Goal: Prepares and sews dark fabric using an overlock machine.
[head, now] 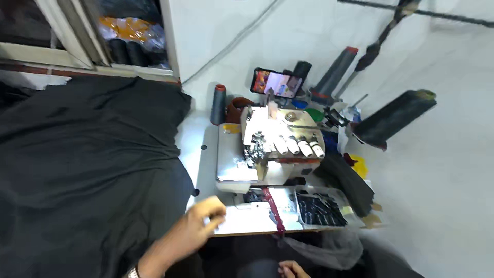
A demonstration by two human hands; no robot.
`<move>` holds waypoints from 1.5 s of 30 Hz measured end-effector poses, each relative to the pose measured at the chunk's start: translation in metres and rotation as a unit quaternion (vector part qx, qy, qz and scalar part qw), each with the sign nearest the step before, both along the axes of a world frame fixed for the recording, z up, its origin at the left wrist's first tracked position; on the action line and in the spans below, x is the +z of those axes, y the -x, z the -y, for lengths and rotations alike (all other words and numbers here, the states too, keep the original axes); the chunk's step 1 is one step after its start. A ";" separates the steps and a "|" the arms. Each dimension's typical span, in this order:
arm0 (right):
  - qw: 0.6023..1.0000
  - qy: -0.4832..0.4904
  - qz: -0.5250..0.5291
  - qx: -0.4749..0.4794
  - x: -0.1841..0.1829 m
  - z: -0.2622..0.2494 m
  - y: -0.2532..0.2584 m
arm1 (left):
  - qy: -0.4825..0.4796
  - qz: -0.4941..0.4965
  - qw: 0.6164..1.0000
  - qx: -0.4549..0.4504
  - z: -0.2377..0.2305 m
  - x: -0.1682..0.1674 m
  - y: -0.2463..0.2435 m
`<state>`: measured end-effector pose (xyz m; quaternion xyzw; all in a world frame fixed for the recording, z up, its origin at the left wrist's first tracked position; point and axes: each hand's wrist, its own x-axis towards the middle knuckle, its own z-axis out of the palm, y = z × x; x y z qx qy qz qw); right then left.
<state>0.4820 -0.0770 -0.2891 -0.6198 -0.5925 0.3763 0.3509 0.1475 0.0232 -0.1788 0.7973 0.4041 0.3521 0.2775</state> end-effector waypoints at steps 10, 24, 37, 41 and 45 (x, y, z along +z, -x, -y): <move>0.965 0.091 -0.197 -0.146 -0.016 0.006 -0.003 | 0.193 -0.195 0.908 -0.317 0.066 -0.097 -0.152; 0.953 0.128 -0.247 -0.122 -0.019 0.003 -0.012 | 0.359 -0.065 0.916 -0.168 0.039 -0.100 -0.140; 0.964 0.030 -0.264 0.021 -0.035 0.021 -0.019 | 0.344 -0.010 0.874 -0.343 0.033 -0.115 -0.124; 0.971 0.020 -0.223 0.083 -0.035 0.026 -0.019 | 0.358 0.010 0.879 -0.313 0.033 -0.116 -0.123; 0.967 -0.015 -0.235 0.097 -0.045 0.026 -0.024 | 0.400 0.034 0.881 -0.249 0.040 -0.115 -0.128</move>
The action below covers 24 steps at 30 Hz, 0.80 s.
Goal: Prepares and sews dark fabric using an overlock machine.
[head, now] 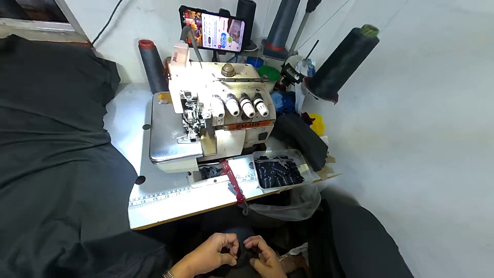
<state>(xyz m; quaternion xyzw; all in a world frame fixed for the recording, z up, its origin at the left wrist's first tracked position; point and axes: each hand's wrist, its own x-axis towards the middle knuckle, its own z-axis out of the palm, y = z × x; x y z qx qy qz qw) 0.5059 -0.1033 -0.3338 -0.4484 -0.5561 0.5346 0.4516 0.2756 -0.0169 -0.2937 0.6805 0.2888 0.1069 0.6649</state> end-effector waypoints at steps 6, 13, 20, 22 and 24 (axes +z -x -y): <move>0.999 0.008 -0.008 -0.030 0.004 0.002 0.005 | 0.062 -0.012 0.998 0.006 0.001 0.004 0.000; 0.989 0.008 0.134 -0.059 0.023 0.010 0.027 | -0.035 -0.093 0.995 0.015 0.010 0.012 -0.014; 0.937 -0.096 0.320 -0.103 0.038 0.025 0.032 | -0.034 -0.097 0.994 0.027 0.010 0.011 -0.015; 0.914 -0.114 0.383 -0.075 0.037 0.031 0.031 | -0.095 -0.074 0.989 0.083 0.009 0.007 -0.014; 0.908 -0.134 0.394 -0.056 0.034 0.036 0.028 | -0.202 -0.037 0.968 0.144 0.004 0.008 -0.013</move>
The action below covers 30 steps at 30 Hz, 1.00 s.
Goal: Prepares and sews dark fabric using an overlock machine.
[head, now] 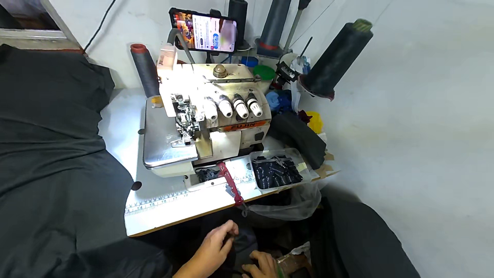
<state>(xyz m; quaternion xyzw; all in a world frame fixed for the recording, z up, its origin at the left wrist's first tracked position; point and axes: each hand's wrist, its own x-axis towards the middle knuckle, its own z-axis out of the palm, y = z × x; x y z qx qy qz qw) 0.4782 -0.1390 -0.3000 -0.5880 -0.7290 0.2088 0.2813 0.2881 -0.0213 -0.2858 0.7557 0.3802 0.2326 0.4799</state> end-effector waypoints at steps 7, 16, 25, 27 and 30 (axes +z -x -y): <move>0.993 -0.043 -0.080 -0.069 0.013 -0.025 -0.007 | -0.230 0.016 0.968 -0.102 -0.034 0.055 -0.027; 0.986 -0.009 -0.165 -0.023 0.054 -0.105 -0.042 | -0.326 0.127 0.937 -0.024 -0.042 0.149 -0.023; 0.936 0.010 -0.306 0.172 0.156 -0.125 0.006 | -0.349 0.251 0.870 0.241 -0.021 0.218 0.089; 0.942 0.039 -0.239 0.233 0.162 -0.131 0.033 | -0.361 0.262 0.837 0.317 -0.013 0.222 0.131; 0.933 -0.027 -0.230 0.274 0.189 -0.140 0.083 | -0.346 0.233 0.794 0.442 0.037 0.258 0.173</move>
